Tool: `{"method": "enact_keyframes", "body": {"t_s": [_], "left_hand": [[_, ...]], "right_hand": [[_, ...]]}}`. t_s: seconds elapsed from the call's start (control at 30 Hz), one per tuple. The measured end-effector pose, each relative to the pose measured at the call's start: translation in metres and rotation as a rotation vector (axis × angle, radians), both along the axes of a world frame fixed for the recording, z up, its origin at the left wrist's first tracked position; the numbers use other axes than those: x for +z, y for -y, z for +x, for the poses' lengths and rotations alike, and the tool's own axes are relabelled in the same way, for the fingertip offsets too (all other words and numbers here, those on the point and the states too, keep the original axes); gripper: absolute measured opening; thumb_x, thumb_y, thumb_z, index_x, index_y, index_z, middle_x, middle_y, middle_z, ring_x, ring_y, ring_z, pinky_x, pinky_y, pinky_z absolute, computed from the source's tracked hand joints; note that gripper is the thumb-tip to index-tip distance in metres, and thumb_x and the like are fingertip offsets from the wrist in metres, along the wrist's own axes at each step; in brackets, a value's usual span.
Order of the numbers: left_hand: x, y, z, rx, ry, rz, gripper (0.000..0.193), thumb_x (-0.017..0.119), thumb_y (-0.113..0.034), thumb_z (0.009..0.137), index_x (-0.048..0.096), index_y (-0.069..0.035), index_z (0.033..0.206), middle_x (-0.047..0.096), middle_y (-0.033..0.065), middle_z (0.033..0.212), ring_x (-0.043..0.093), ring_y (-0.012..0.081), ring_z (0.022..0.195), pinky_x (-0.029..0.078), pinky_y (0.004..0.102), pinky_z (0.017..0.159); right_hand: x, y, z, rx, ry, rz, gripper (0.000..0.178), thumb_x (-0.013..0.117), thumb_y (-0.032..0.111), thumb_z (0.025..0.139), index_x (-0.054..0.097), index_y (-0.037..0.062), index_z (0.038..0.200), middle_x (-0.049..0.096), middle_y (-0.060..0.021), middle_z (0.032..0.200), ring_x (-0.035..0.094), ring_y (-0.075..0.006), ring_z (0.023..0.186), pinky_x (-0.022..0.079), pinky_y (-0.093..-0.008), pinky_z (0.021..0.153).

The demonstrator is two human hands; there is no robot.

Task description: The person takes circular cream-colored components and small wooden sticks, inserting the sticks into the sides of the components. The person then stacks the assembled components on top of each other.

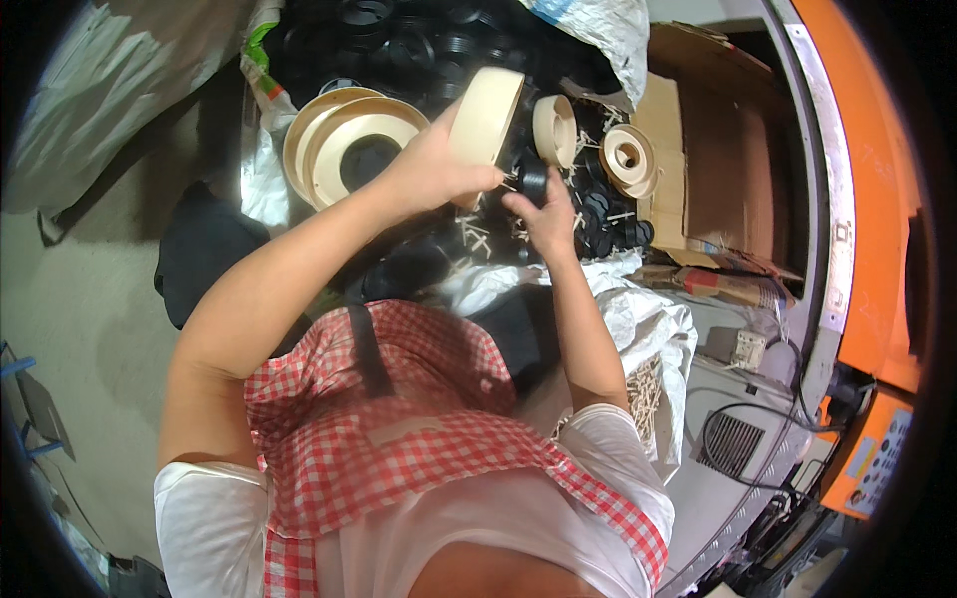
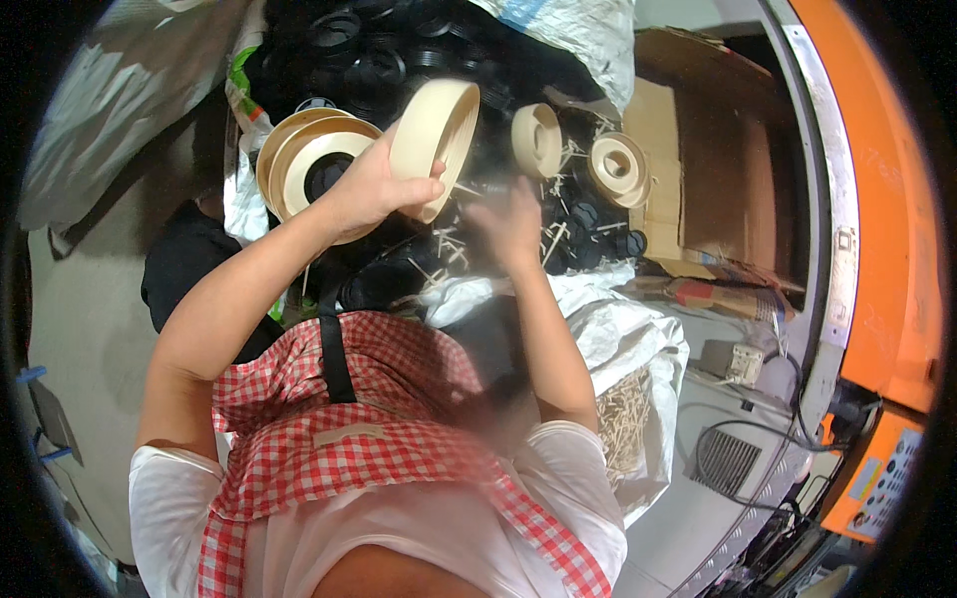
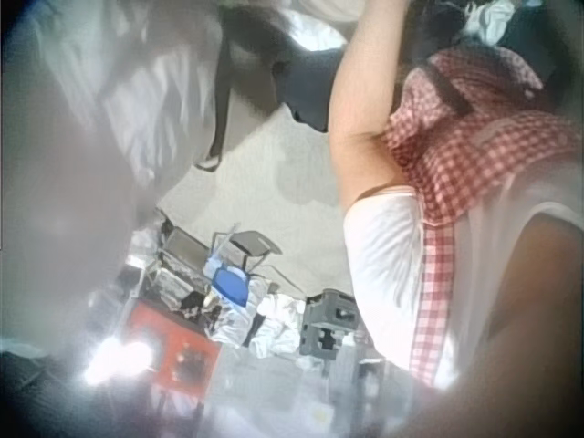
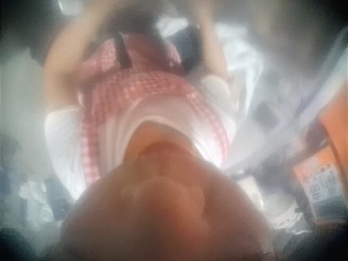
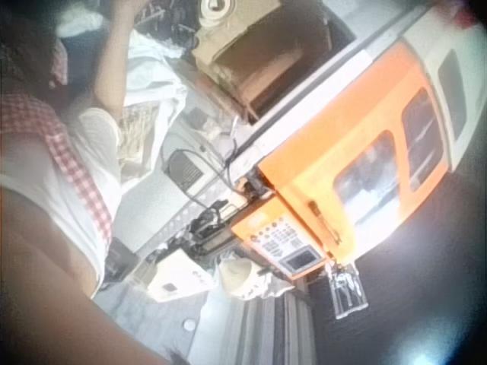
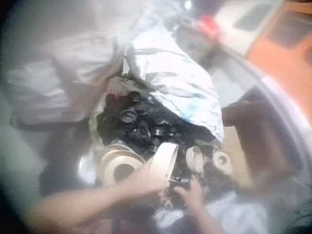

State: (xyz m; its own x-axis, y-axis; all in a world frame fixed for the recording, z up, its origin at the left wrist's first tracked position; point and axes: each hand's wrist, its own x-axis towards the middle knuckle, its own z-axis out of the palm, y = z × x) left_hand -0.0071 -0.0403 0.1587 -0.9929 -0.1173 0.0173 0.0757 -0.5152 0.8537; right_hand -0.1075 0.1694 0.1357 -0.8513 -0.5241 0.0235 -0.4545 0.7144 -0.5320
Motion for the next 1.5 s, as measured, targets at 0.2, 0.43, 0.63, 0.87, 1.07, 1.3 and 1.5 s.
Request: {"method": "enact_keyframes", "body": {"t_s": [0.2,0.43,0.63,0.87,1.07,1.3,1.5], "left_hand": [[-0.018,-0.015,0.014,-0.288,0.03,0.22,0.061,0.064,-0.009,0.079,0.037,-0.006,0.133,0.055,0.0083,0.113,0.057,0.0157,0.1,0.049,0.0307,0.085],[-0.014,-0.004,0.015,-0.475,0.178,0.242,0.053,0.063,-0.012,0.081,0.043,-0.005,0.129,0.056,0.0072,0.115,0.056,0.0152,0.103,0.047,0.0302,0.088],[-0.015,-0.01,0.013,-0.449,0.148,0.219,0.056,0.065,-0.009,0.079,0.042,-0.004,0.129,0.054,0.0066,0.115,0.055,0.0141,0.101,0.047,0.0302,0.086],[-0.021,-0.017,0.012,-0.412,0.082,0.111,0.058,0.066,-0.013,0.079,0.039,-0.005,0.131,0.055,0.0067,0.113,0.055,0.0136,0.099,0.048,0.0292,0.085],[-0.026,-0.016,0.012,-0.304,0.073,-0.101,0.061,0.067,-0.014,0.077,0.039,-0.004,0.13,0.055,0.0056,0.11,0.055,0.0117,0.095,0.047,0.0269,0.082],[-0.019,-0.019,0.015,-0.343,0.123,0.019,0.061,0.067,-0.015,0.075,0.041,-0.002,0.128,0.055,0.005,0.105,0.054,0.011,0.094,0.045,0.0258,0.083],[-0.025,-0.021,0.016,-0.266,0.052,-0.333,0.062,0.066,-0.013,0.073,0.041,-0.001,0.128,0.058,0.0074,0.104,0.056,0.0136,0.091,0.047,0.0267,0.081]], "right_hand": [[0.03,0.02,0.048,0.428,-0.193,-0.015,0.029,0.063,0.017,0.077,0.048,-0.0068,0.085,0.025,-0.0342,0.138,0.029,-0.0488,0.126,0.025,-0.0499,0.105],[0.044,0.009,0.052,0.637,-0.242,-0.087,0.035,0.078,0.012,0.063,0.048,0.0002,0.077,0.043,-0.0228,0.122,0.044,-0.0418,0.116,0.039,-0.0447,0.096],[0.047,0.008,0.042,0.759,-0.421,0.038,0.037,0.078,0.012,0.064,0.05,-0.0007,0.085,0.046,-0.02,0.119,0.046,-0.0381,0.112,0.042,-0.0415,0.093],[0.024,0.004,0.05,-0.029,0.305,-0.058,0.047,0.073,0.016,0.074,0.046,0.0005,0.109,0.047,-0.0203,0.118,0.055,-0.0277,0.101,0.048,-0.0387,0.083],[0.032,0.012,0.059,0.196,0.304,-0.163,0.089,0.073,0.011,0.07,0.019,0.0036,0.14,0.028,-0.0233,0.139,0.044,-0.0331,0.121,0.048,-0.0387,0.09],[0.021,0.004,0.044,0.266,0.209,-0.047,0.08,0.074,0.018,0.073,0.024,0.0052,0.134,0.042,-0.0221,0.126,0.057,-0.0286,0.099,0.053,-0.0357,0.073],[0.03,0.014,0.049,-0.246,0.892,-0.394,0.076,0.068,0.034,0.081,0.022,0.002,0.133,0.05,-0.0182,0.111,0.06,-0.0177,0.075,0.053,-0.027,0.058]]}}
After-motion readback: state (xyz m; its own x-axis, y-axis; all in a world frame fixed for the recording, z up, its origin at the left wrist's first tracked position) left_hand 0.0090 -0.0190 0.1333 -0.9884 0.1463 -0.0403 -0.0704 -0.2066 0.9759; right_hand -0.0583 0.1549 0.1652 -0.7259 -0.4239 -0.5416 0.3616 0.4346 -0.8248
